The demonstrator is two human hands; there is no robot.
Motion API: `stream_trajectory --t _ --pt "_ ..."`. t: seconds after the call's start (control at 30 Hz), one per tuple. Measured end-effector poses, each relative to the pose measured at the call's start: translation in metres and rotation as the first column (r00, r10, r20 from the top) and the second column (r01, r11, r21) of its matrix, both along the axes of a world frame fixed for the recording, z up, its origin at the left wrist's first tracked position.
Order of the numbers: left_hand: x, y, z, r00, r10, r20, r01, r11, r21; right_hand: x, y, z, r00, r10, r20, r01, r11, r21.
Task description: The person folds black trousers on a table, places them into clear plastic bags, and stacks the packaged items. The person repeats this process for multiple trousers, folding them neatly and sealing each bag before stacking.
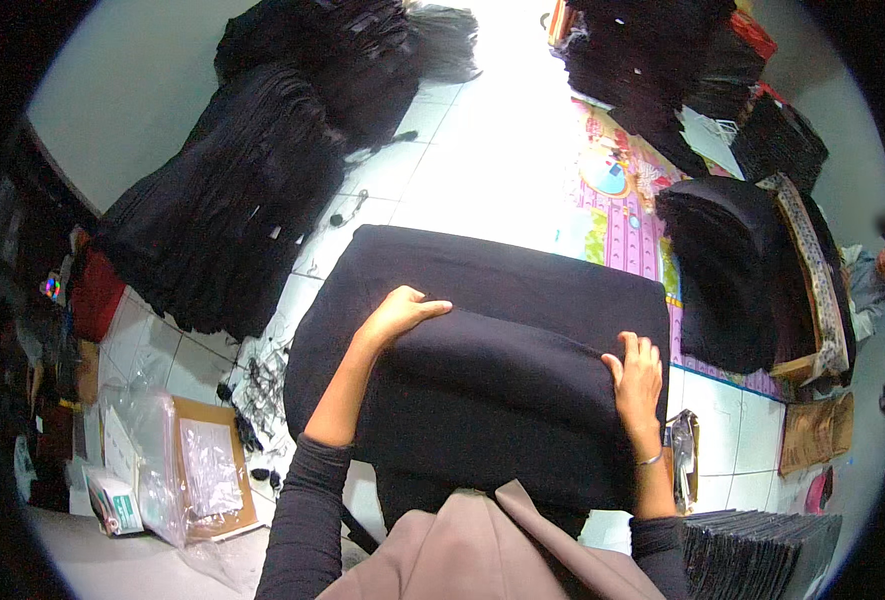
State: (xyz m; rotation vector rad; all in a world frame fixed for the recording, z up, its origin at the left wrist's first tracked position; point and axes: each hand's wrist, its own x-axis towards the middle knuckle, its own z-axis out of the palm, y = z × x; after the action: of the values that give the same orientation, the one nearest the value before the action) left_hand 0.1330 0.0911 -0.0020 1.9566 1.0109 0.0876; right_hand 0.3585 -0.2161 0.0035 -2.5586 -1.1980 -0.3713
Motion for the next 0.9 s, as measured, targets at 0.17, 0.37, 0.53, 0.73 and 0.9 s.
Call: stream_trajectory --t 0.17,0.37,0.53,0.73,0.9 --pt "-0.001 0.005 -0.004 0.998 -0.009 0.067 0.02 0.985 -0.172 0.017 0.069 0.018 0.516 0.505 -0.692 -0.469 0.843 0.265" --pt "-0.005 -0.006 0.007 0.991 0.023 0.135 -0.002 0.988 -0.154 -0.044 0.162 0.004 0.309 0.763 -0.567 -0.753 0.56 0.344" --pt "-0.098 -0.008 0.026 0.849 0.24 0.471 -0.448 0.8 0.399 -0.063 0.164 -0.004 0.389 0.807 -0.445 -0.723 0.567 0.395" --pt "-0.344 -0.009 0.061 0.511 0.826 0.237 -0.62 0.164 0.767 -0.059 0.158 -0.003 0.399 0.774 -0.492 -0.684 0.608 0.403" --pt "-0.456 -0.035 0.028 0.514 0.85 0.113 -0.723 0.358 0.591 -0.062 0.158 -0.002 0.399 0.791 -0.464 -0.69 0.592 0.416"
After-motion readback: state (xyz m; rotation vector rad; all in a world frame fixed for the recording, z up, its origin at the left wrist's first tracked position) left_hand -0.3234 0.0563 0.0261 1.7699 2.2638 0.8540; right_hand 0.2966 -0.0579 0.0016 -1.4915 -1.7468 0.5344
